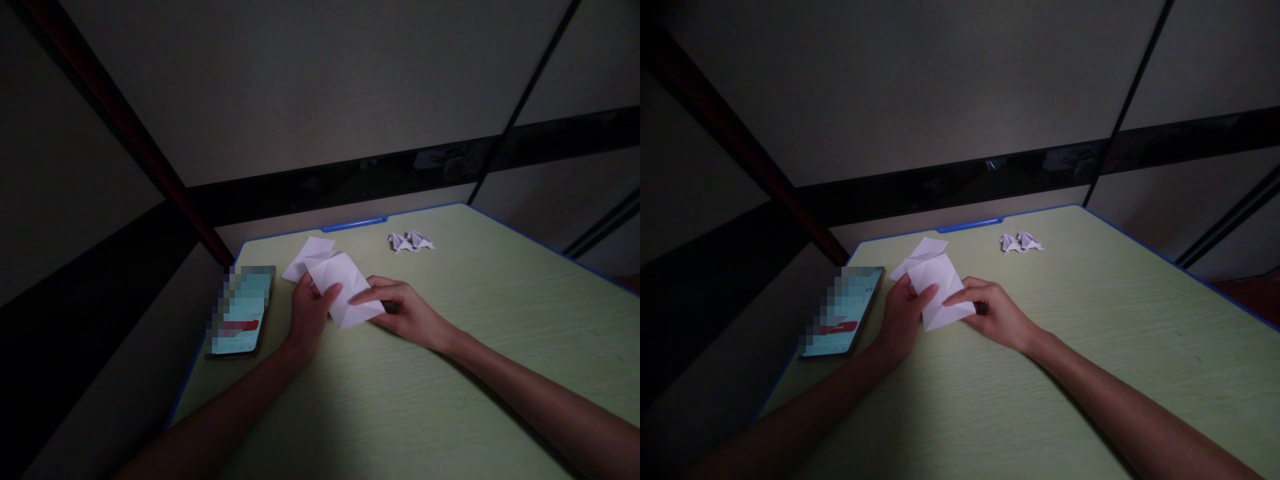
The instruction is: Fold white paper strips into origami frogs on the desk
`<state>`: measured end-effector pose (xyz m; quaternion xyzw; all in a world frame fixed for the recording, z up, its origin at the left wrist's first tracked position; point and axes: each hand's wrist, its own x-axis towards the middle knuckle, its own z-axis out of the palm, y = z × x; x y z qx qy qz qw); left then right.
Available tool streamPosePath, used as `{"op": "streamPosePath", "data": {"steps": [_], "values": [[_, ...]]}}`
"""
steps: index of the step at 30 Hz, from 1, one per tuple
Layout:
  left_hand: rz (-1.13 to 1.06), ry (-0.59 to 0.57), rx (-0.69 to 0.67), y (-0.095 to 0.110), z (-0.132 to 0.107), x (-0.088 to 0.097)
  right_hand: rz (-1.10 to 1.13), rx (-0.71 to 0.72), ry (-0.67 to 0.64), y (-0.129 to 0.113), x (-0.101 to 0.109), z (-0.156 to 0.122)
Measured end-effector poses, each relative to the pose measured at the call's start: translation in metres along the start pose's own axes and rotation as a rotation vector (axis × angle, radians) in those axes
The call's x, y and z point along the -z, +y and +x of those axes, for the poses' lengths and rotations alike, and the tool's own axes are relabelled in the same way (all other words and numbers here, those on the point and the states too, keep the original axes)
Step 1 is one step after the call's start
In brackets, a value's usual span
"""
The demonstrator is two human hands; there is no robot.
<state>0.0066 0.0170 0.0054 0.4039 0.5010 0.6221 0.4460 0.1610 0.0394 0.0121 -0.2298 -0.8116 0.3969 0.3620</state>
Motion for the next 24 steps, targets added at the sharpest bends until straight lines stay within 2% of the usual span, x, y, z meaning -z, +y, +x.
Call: {"op": "streamPosePath", "data": {"steps": [11, 19, 24], "values": [[-0.029, 0.0, -0.018, -0.0006, -0.0002, -0.0006, 0.129, -0.017, 0.002, -0.0008, -0.0023, 0.0012], [-0.024, -0.006, 0.023, -0.0003, 0.0001, -0.0003, 0.201, -0.1, 0.051, 0.0046, 0.0006, 0.0018], [-0.04, -0.042, 0.029, 0.002, -0.0012, -0.0012, 0.27, -0.11, 0.022, 0.0058, 0.0006, 0.0022]]}}
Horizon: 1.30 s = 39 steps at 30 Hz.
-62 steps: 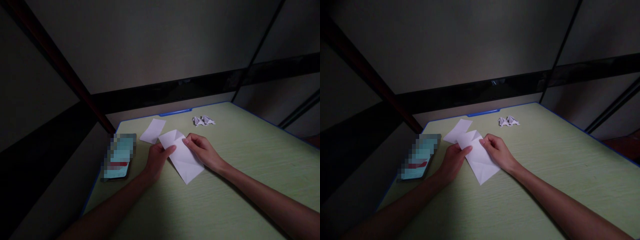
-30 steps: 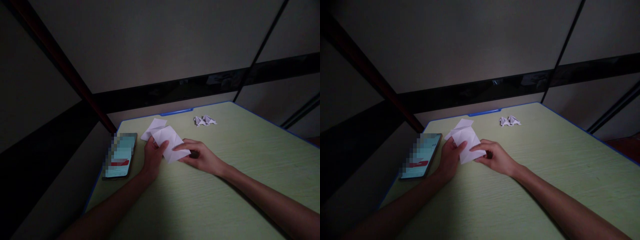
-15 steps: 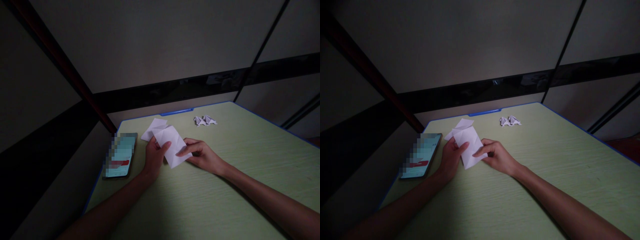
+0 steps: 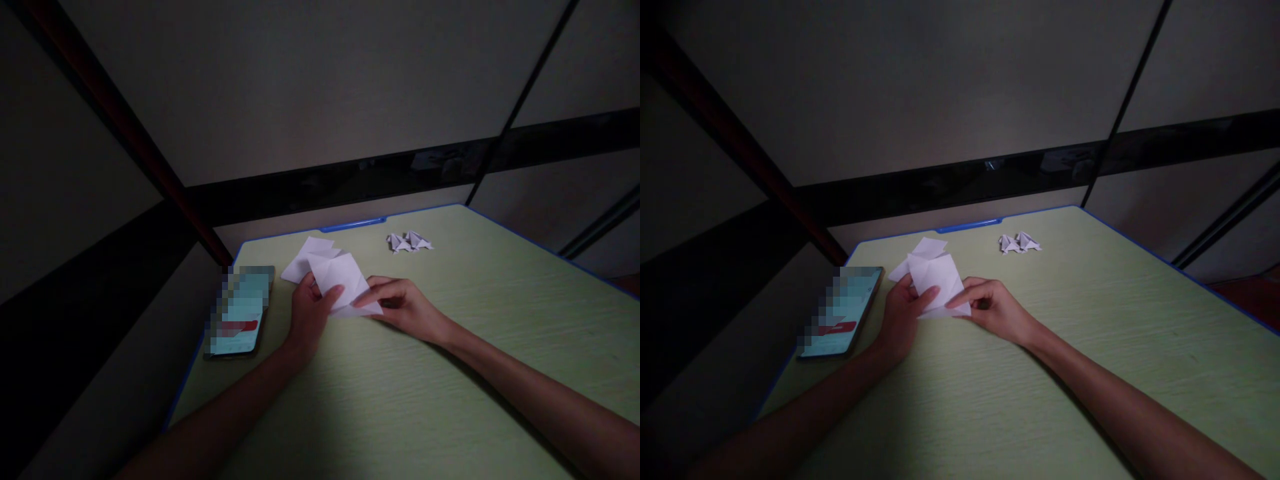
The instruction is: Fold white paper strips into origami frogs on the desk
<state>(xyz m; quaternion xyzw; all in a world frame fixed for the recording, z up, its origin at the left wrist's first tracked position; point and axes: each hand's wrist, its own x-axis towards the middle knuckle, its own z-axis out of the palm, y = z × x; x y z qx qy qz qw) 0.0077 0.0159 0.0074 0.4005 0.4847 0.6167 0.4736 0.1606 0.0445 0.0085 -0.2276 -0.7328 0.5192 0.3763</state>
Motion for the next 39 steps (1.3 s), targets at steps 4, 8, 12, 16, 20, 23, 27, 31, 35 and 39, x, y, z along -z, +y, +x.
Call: {"op": "streamPosePath", "data": {"steps": [4, 8, 12, 16, 20, 23, 27, 31, 35, 39], "values": [[0.032, -0.032, -0.001, 0.0022, -0.0013, -0.0012, -0.001, 0.018, 0.016, 0.0002, 0.0001, 0.0009], [0.033, -0.09, 0.027, 0.0032, -0.0025, -0.004, -0.013, -0.002, 0.054, -0.0018, 0.0012, 0.0021], [0.039, -0.107, 0.048, 0.003, -0.0029, -0.0063, -0.03, -0.027, 0.077, -0.0048, 0.0018, 0.0024], [0.057, -0.102, 0.028, 0.0026, -0.003, -0.0065, -0.016, -0.038, 0.093, -0.0054, 0.0015, 0.0026], [0.089, -0.094, -0.005, 0.0036, -0.0037, -0.0062, 0.038, -0.052, 0.103, -0.0047, 0.001, 0.0032], [0.098, -0.092, -0.014, 0.0042, -0.0041, -0.0059, 0.044, -0.058, 0.097, -0.005, 0.0009, 0.0034], [0.069, -0.075, 0.008, 0.0028, -0.0035, -0.0048, 0.05, -0.056, 0.105, -0.0054, 0.0007, 0.0027], [0.046, -0.065, 0.027, 0.001, -0.0026, -0.0037, 0.069, -0.06, 0.107, -0.0053, 0.0004, 0.0025], [0.036, -0.096, 0.02, -0.0001, -0.0021, -0.004, 0.086, -0.084, 0.107, -0.0068, 0.0004, 0.0029], [-0.022, -0.07, 0.029, 0.0003, -0.0021, -0.005, 0.1, -0.102, 0.101, -0.009, 0.0003, 0.0026]]}}
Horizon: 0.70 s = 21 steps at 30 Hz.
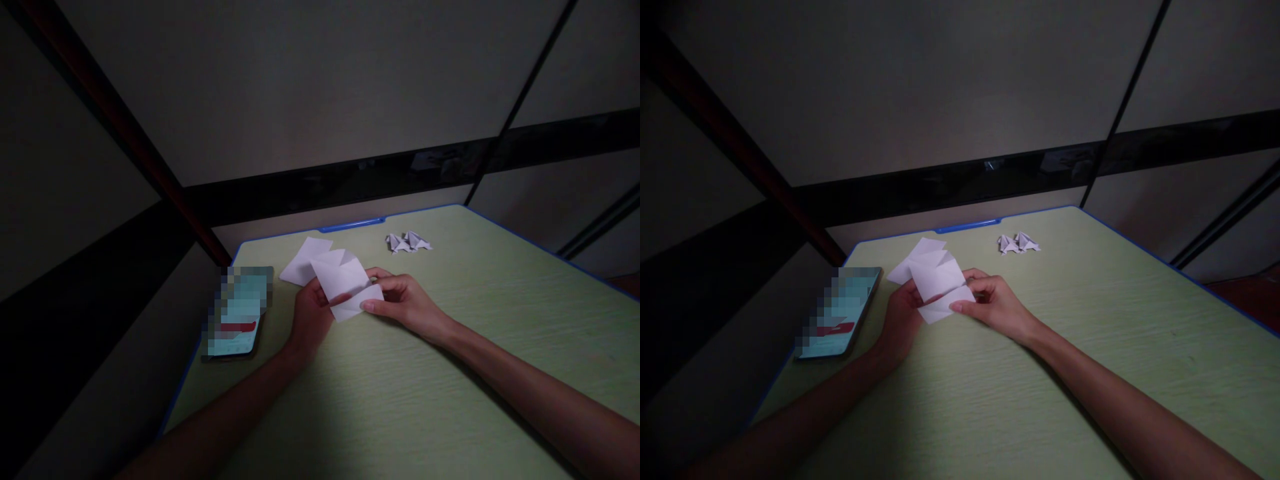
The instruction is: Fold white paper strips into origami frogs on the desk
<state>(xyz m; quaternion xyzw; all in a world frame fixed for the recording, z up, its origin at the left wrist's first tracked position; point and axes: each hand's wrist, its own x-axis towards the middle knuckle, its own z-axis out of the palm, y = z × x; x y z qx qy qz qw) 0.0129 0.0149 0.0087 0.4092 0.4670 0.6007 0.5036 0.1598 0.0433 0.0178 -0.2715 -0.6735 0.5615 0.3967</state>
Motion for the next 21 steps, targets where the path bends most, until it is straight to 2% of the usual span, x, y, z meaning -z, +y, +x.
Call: {"op": "streamPosePath", "data": {"steps": [3, 16, 21], "values": [[-0.03, 0.042, 0.015, 0.0005, -0.0006, 0.0005, 0.003, 0.001, -0.029, -0.0013, -0.0005, -0.0008], [0.048, 0.088, -0.015, 0.0009, 0.0, 0.0034, 0.002, 0.047, -0.201, -0.0012, -0.0024, -0.0009], [0.014, 0.08, 0.008, 0.0011, -0.0007, 0.0045, 0.032, 0.027, -0.181, -0.0018, -0.0034, -0.0013]]}}
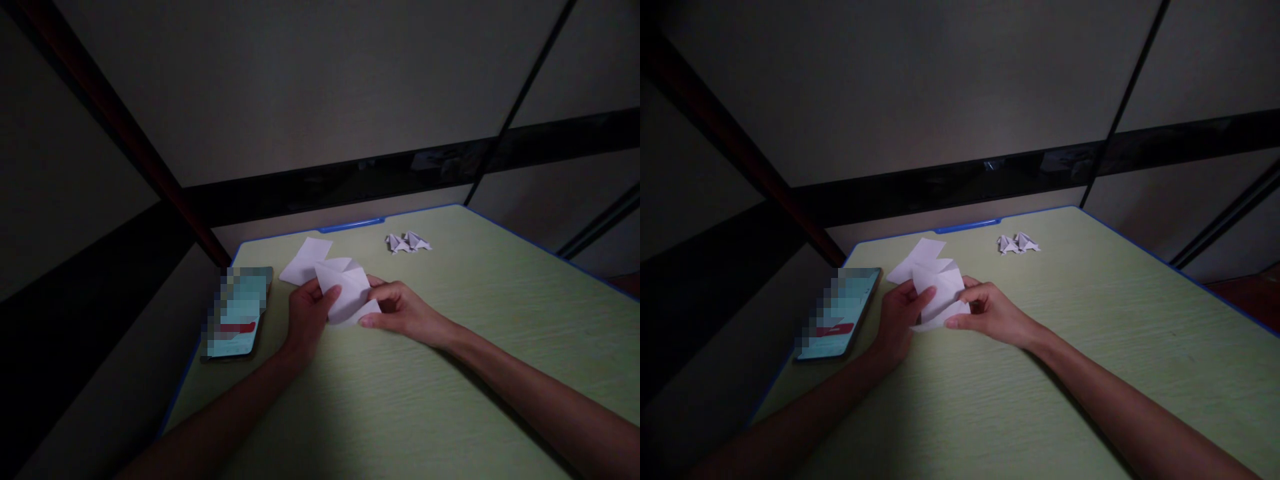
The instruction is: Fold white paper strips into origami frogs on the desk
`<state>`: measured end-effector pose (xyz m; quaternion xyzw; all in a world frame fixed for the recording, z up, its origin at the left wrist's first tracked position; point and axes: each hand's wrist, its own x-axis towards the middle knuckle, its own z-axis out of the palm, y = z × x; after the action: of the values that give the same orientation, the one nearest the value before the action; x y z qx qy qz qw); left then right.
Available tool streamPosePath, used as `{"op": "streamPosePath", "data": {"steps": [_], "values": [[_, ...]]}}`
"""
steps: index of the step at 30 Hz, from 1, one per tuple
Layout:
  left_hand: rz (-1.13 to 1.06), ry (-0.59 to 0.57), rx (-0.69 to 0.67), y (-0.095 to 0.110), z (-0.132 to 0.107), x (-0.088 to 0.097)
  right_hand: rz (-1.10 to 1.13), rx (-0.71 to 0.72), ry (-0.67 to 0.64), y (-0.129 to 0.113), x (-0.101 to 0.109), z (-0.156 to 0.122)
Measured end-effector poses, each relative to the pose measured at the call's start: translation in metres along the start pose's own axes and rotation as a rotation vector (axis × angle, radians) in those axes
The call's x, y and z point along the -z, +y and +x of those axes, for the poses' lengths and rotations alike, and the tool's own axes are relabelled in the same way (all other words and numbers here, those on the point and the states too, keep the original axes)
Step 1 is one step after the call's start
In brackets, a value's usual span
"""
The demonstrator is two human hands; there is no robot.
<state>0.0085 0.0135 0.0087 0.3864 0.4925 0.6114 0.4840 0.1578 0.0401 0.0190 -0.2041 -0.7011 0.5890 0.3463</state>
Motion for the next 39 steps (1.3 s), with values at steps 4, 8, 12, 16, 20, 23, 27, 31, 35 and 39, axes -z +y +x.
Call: {"op": "streamPosePath", "data": {"steps": [4, 8, 12, 16, 20, 23, 27, 31, 35, 39], "values": [[-0.031, 0.013, 0.01, 0.002, -0.001, -0.002, 0.006, -0.042, 0.093, 0.001, 0.001, 0.0], [-0.016, 0.061, -0.013, 0.002, -0.001, -0.004, 0.009, -0.06, 0.173, 0.002, 0.002, 0.001], [-0.003, 0.063, -0.052, 0.001, -0.001, -0.003, 0.025, -0.126, 0.194, 0.001, 0.001, 0.001], [-0.023, 0.065, -0.076, 0.001, 0.0, -0.002, 0.018, -0.137, 0.189, 0.001, 0.001, 0.001], [-0.03, 0.052, -0.073, 0.0, 0.0, 0.0, 0.043, -0.075, 0.144, 0.003, 0.002, 0.001], [-0.007, 0.06, -0.091, -0.003, 0.002, 0.002, 0.066, -0.036, 0.063, 0.005, 0.002, 0.001], [0.0, 0.113, -0.137, -0.005, 0.004, 0.004, 0.058, -0.049, 0.01, 0.006, 0.002, 0.0], [-0.014, -0.003, -0.089, -0.002, 0.0, 0.001, 0.137, -0.062, 0.102, 0.006, 0.004, 0.0], [-0.009, -0.187, 0.019, 0.002, -0.007, -0.003, 0.296, -0.066, 0.279, 0.007, 0.006, 0.0], [0.007, -0.296, 0.092, 0.003, -0.011, -0.004, 0.292, -0.054, 0.458, 0.005, 0.004, 0.001]]}}
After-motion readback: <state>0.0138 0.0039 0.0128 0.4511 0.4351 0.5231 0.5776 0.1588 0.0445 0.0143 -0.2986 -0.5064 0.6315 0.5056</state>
